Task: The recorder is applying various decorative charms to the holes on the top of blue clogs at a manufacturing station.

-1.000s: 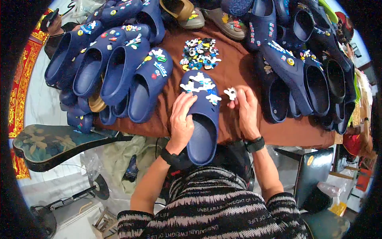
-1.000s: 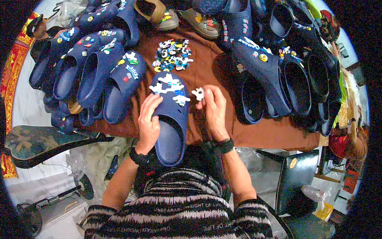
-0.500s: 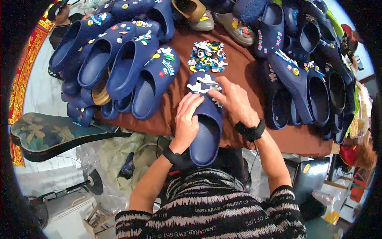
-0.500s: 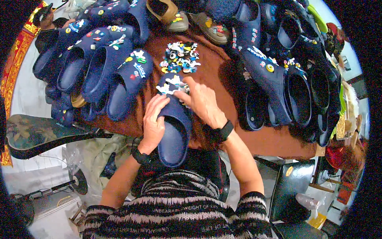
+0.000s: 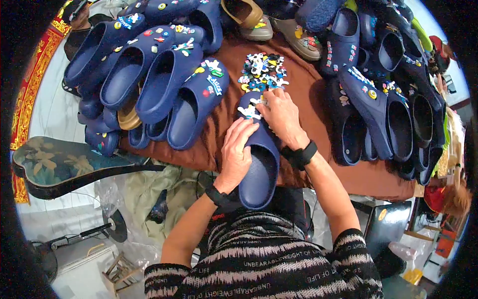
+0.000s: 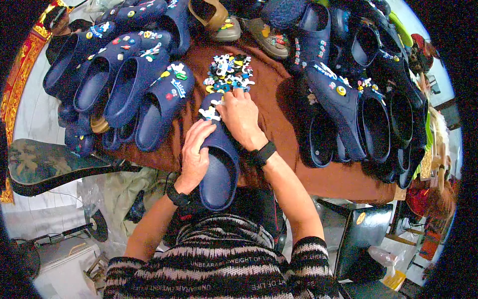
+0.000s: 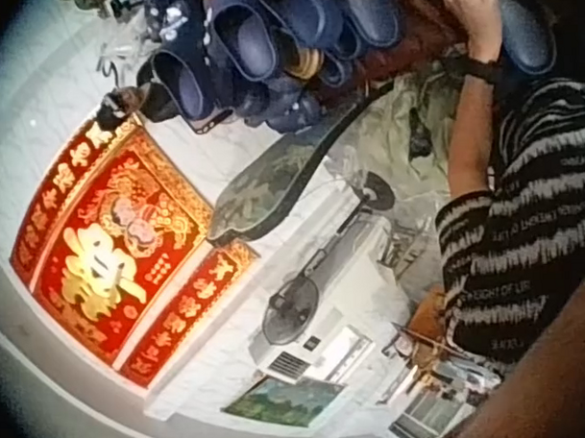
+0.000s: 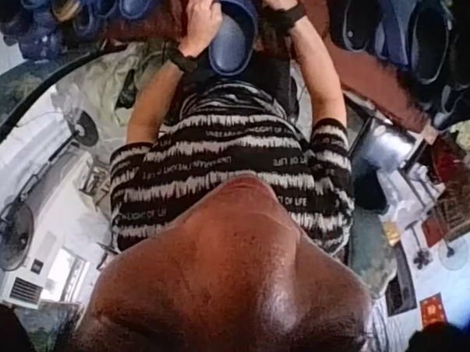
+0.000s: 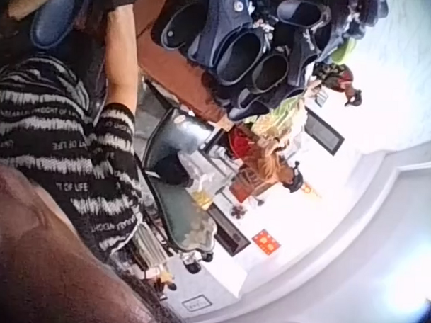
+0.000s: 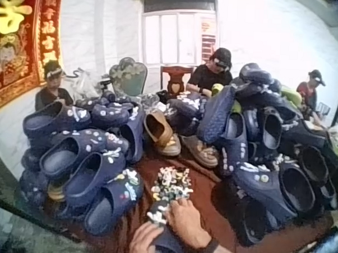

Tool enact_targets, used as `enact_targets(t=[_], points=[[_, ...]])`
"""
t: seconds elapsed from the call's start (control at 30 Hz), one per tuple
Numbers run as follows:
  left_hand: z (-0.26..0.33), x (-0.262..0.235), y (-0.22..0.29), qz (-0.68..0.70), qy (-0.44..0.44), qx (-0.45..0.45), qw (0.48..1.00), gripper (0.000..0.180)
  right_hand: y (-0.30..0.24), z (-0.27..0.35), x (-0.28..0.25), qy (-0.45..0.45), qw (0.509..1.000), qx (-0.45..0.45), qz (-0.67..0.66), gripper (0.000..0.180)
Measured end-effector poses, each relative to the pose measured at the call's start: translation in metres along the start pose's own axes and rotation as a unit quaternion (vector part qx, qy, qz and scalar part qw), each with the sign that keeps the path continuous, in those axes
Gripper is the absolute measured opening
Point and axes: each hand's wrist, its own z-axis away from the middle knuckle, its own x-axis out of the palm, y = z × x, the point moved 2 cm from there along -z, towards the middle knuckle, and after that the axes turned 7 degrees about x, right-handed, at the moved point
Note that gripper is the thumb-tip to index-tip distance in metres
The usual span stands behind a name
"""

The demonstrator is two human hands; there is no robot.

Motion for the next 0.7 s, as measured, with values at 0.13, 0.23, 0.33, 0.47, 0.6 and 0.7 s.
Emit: enact_targets(t=[0.13,0.23,0.33,0.47,0.6,0.7], points=[[-0.001,0.0,-0.002,-0.004,0.001,0.004,1.0,0.063,0.005,-0.005,0.002,-0.035,0.997,0.045,-0.059,0.028],[-0.002,-0.001,0.0,-0.01,0.001,-0.001,1.0,0.063,0.007,-0.013,-0.001,-0.09,0.977,0.11,-0.157,0.023],[-0.004,0.0,0.001,-0.014,-0.002,0.007,1.0,0.063,0.012,-0.015,0.003,-0.124,0.964,0.095,-0.217,0.018],[-0.004,-0.001,0.001,-0.034,0.0,0.003,0.999,0.063,-0.009,-0.01,-0.001,-0.039,0.975,-0.123,-0.179,0.011],[-0.003,-0.001,0.002,-0.009,-0.007,-0.006,1.0,0.064,0.021,-0.03,-0.01,-0.056,0.975,0.025,-0.213,0.016],[-0.004,-0.001,0.003,-0.009,-0.013,-0.006,1.0,0.064,0.034,-0.056,-0.014,0.04,0.978,-0.002,-0.204,0.021]])
